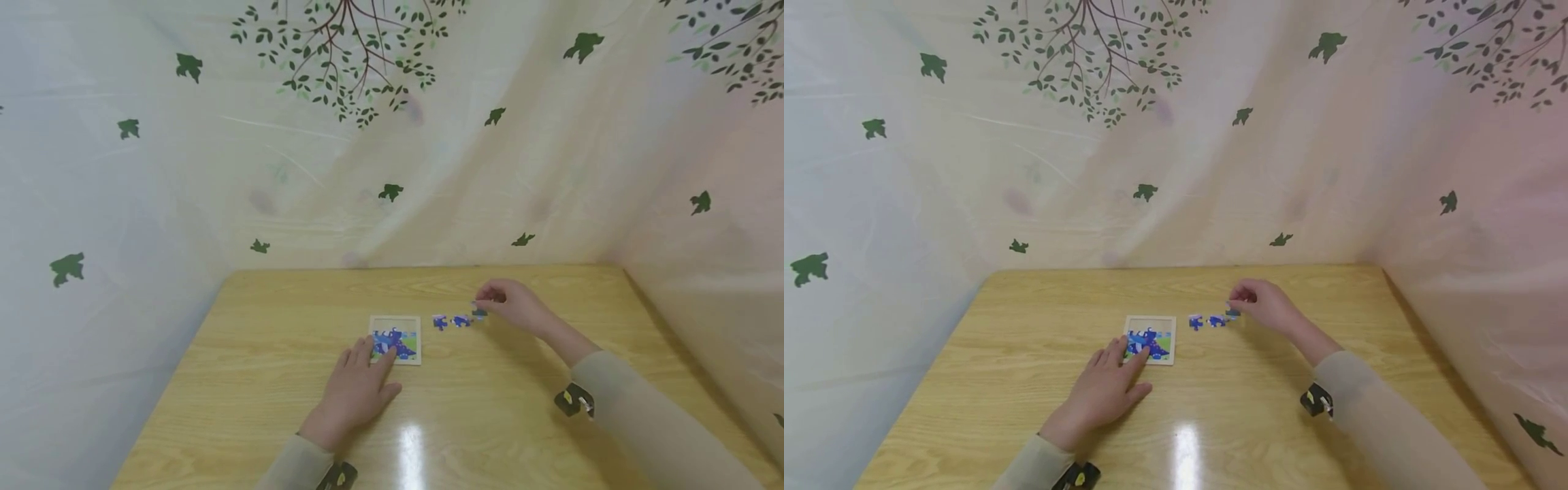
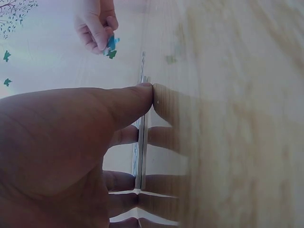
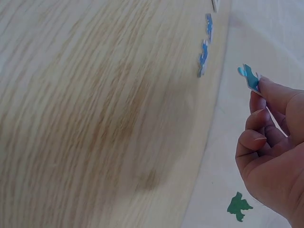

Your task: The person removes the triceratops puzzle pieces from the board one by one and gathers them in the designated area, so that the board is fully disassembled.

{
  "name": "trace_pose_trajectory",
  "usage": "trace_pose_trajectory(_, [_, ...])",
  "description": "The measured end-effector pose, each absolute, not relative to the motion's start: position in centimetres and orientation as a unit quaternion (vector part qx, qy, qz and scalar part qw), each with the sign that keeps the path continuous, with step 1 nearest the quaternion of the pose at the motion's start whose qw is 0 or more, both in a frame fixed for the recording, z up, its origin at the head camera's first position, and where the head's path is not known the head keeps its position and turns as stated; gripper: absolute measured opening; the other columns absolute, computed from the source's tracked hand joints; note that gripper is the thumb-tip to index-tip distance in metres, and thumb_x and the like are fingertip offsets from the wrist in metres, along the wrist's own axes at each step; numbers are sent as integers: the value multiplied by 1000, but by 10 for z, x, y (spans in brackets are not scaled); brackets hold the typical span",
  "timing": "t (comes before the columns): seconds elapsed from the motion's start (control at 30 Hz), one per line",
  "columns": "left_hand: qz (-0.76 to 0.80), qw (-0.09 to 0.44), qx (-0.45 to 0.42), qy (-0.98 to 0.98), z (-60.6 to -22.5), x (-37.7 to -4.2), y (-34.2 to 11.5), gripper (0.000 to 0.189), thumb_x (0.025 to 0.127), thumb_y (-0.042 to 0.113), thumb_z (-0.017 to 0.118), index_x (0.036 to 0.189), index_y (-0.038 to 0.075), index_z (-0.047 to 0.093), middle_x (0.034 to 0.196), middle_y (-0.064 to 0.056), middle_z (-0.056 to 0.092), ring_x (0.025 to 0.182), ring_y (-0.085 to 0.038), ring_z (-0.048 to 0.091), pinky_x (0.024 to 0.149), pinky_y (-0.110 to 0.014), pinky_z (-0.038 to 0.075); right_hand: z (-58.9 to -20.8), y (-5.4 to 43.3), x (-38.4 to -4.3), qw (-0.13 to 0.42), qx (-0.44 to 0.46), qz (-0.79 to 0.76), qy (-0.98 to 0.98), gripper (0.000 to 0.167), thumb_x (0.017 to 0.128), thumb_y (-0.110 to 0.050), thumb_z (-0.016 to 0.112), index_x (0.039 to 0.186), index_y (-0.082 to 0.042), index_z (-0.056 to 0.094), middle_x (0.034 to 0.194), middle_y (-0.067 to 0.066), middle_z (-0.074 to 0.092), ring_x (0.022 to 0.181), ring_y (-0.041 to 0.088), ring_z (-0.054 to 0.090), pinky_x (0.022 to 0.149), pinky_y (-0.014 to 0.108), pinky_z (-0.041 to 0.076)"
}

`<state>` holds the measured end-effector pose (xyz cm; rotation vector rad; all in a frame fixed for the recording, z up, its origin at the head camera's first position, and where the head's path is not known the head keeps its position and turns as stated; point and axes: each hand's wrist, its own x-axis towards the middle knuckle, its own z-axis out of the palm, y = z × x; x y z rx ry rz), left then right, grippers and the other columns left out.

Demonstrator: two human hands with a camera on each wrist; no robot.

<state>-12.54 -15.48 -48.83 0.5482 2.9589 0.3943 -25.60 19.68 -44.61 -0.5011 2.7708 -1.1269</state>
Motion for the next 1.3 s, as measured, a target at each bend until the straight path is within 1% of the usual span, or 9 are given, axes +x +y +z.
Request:
trace_pose_trajectory(0.17, [130, 54, 181, 973, -487, -125, -154, 69, 111, 54, 59, 169, 17, 47, 176, -30, 26, 162, -52, 25, 132, -67, 20, -447, 205, -253, 57, -161, -369, 914, 13, 108, -20, 75, 114, -9, 77, 106, 4, 75, 101, 23, 66, 89, 41, 56])
trace_pose_trajectory(0.4, [135, 59, 177, 973, -487, -126, -155, 69, 111, 53, 59, 169, 17, 47, 177, -30, 25, 163, -51, 24, 132, -67, 19, -454, 213, -257, 65, -164, -372, 911, 11, 107, -19, 76, 110, -9, 77, 103, 3, 75, 99, 23, 66, 89, 40, 55])
trace_pose_trajectory(0.67, [134, 58, 180, 973, -485, -126, -155, 69, 112, 53, 59, 169, 17, 47, 176, -30, 26, 163, -52, 24, 132, -67, 19, -461, 215, -259, 72, -161, -375, 910, 9, 106, -18, 76, 107, -9, 76, 101, 3, 74, 99, 22, 65, 92, 41, 54])
trace_pose_trajectory(0.77, [135, 56, 181, 973, -485, -126, -155, 68, 112, 52, 60, 169, 17, 48, 176, -31, 27, 163, -52, 25, 132, -67, 20, -465, 216, -260, 77, -160, -377, 909, 9, 106, -17, 76, 107, -8, 76, 102, 4, 74, 101, 24, 66, 95, 45, 54])
trace_pose_trajectory(0.97, [135, 52, 184, 972, -483, -126, -155, 67, 111, 51, 61, 168, 16, 49, 175, -32, 28, 162, -52, 26, 132, -68, 21, -473, 215, -262, 87, -152, -373, 911, 12, 106, -22, 77, 107, -10, 76, 105, 3, 74, 107, 26, 66, 103, 53, 53])
trace_pose_trajectory(1.13, [129, 54, 184, 973, -485, -128, -155, 68, 111, 51, 61, 168, 17, 48, 176, -31, 28, 162, -52, 26, 132, -67, 21, -475, 213, -263, 88, -146, -370, 913, 14, 107, -23, 76, 109, -9, 76, 108, 5, 74, 109, 28, 66, 101, 55, 55])
trace_pose_trajectory(1.3, [129, 59, 181, 973, -486, -128, -155, 69, 112, 53, 59, 169, 18, 47, 176, -30, 26, 163, -52, 24, 132, -67, 19, -479, 211, -265, 87, -135, -360, 919, 16, 107, -26, 76, 109, -10, 76, 111, 6, 74, 114, 30, 65, 105, 57, 53])
